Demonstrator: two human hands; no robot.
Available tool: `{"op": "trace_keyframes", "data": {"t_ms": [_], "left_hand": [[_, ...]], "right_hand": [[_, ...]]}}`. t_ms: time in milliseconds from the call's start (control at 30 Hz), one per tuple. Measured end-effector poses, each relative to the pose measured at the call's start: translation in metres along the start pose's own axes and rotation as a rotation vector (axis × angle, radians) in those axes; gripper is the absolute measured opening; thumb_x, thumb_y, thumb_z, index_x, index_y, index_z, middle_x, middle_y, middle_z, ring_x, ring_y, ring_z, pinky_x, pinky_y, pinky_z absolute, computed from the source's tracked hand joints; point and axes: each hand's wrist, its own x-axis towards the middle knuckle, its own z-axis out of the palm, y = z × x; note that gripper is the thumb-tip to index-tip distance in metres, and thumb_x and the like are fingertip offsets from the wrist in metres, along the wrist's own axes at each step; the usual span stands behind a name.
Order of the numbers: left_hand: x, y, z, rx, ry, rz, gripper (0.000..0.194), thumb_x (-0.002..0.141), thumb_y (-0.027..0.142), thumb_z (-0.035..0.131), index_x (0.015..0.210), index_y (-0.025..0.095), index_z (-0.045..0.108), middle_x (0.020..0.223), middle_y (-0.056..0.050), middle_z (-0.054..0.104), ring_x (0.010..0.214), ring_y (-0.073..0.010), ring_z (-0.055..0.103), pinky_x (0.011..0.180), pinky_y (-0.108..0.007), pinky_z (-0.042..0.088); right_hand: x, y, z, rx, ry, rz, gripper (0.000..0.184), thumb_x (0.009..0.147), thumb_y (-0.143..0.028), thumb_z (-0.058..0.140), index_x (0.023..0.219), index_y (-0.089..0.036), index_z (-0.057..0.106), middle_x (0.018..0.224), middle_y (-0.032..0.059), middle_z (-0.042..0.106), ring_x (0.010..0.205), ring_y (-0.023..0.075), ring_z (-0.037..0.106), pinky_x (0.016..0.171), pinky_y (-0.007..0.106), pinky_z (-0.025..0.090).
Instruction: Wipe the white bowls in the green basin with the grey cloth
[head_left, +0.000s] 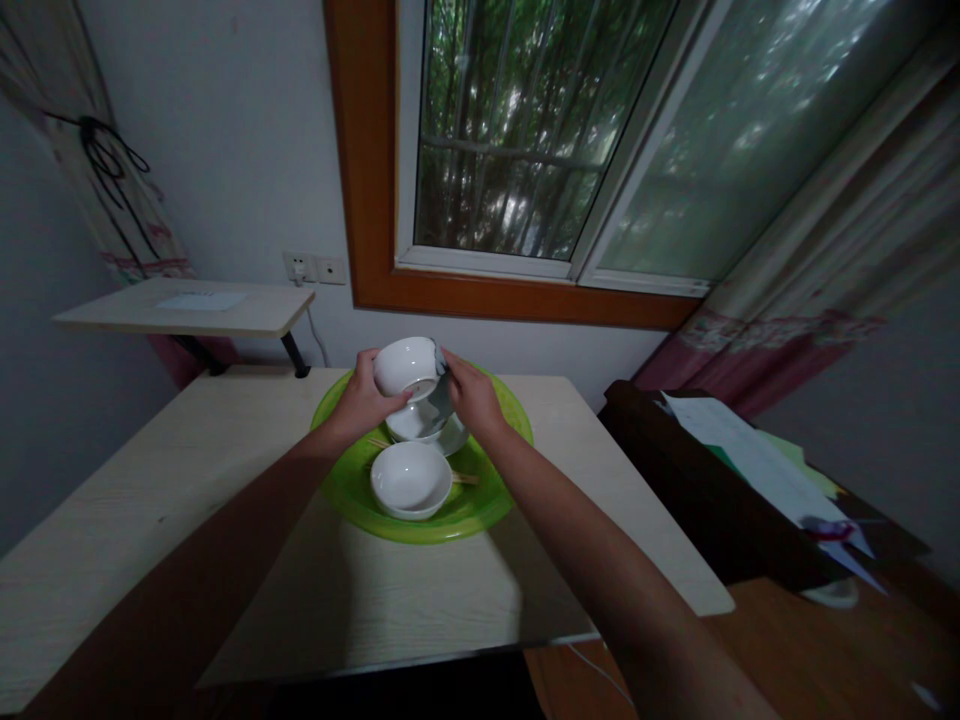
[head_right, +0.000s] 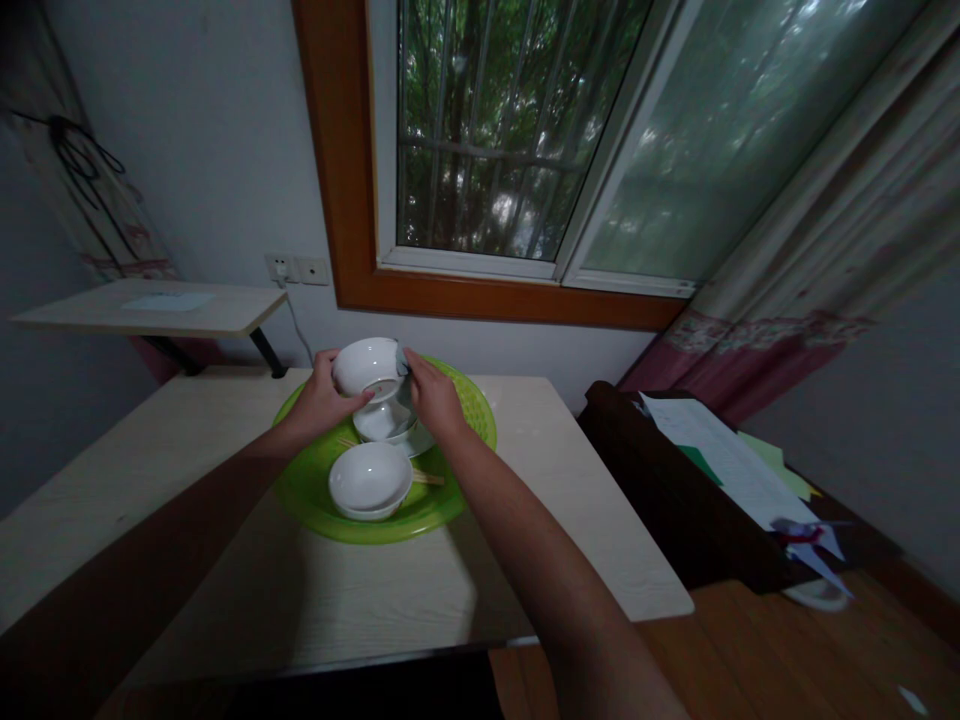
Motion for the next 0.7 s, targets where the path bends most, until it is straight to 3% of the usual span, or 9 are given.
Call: {"op": "trace_keyframes", "data": {"t_ms": [133, 300, 400, 533, 700], "left_hand": [[0.000, -0.001, 0.002, -0.020, -0.025, 0.017, 0.074, 0.068, 0.039, 0.083, 0.127, 0.026, 0.040, 0.127, -0.011, 0.062, 0.113, -0.0279, 0.065, 0.092, -0.040, 0.054], [0.001, -0.002, 0.004, -0.036, -0.045, 0.026, 0.073, 0.069, 0.040, 0.081, 0.128, 0.026, 0.040, 0.128, -0.011, 0.062, 0.113, -0.0265, 0.065, 0.093, -0.039, 0.054], [0.001, 0.000, 0.002, -0.044, -0.013, 0.007, 0.073, 0.069, 0.039, 0.082, 0.127, 0.025, 0.040, 0.129, -0.012, 0.061, 0.115, -0.0277, 0.064, 0.097, -0.041, 0.053], [0.001, 0.001, 0.000, -0.043, 0.021, -0.019, 0.073, 0.069, 0.037, 0.083, 0.127, 0.024, 0.041, 0.130, -0.013, 0.061, 0.118, -0.0284, 0.064, 0.099, -0.042, 0.052], [0.002, -0.001, 0.000, -0.051, 0.012, -0.004, 0.073, 0.069, 0.037, 0.082, 0.128, 0.025, 0.040, 0.132, -0.012, 0.060, 0.119, -0.0278, 0.064, 0.099, -0.041, 0.052]], "right_hand": [[-0.002, -0.013, -0.003, 0.051, -0.031, -0.123, 0.059, 0.095, -0.015, 0.044, 0.152, -0.029, 0.052, 0.160, -0.0007, 0.046, 0.147, 0.0219, 0.047, 0.126, 0.046, 0.036], [-0.002, -0.027, -0.005, 0.044, -0.154, -0.191, 0.058, 0.098, -0.015, 0.043, 0.150, -0.039, 0.051, 0.161, -0.0095, 0.042, 0.153, 0.0177, 0.036, 0.129, 0.046, 0.029], [-0.001, -0.022, -0.004, 0.030, -0.095, -0.148, 0.059, 0.097, -0.015, 0.042, 0.152, -0.035, 0.049, 0.161, -0.0063, 0.043, 0.150, 0.0188, 0.041, 0.127, 0.046, 0.033], [0.000, -0.012, -0.005, -0.007, -0.025, -0.064, 0.056, 0.095, -0.017, 0.048, 0.148, -0.033, 0.056, 0.153, -0.0010, 0.056, 0.137, 0.0240, 0.055, 0.122, 0.049, 0.040], [0.000, -0.017, -0.007, -0.075, -0.004, -0.100, 0.041, 0.098, -0.026, 0.054, 0.136, -0.033, 0.068, 0.136, 0.0072, 0.066, 0.125, 0.0296, 0.056, 0.112, 0.053, 0.045]]}}
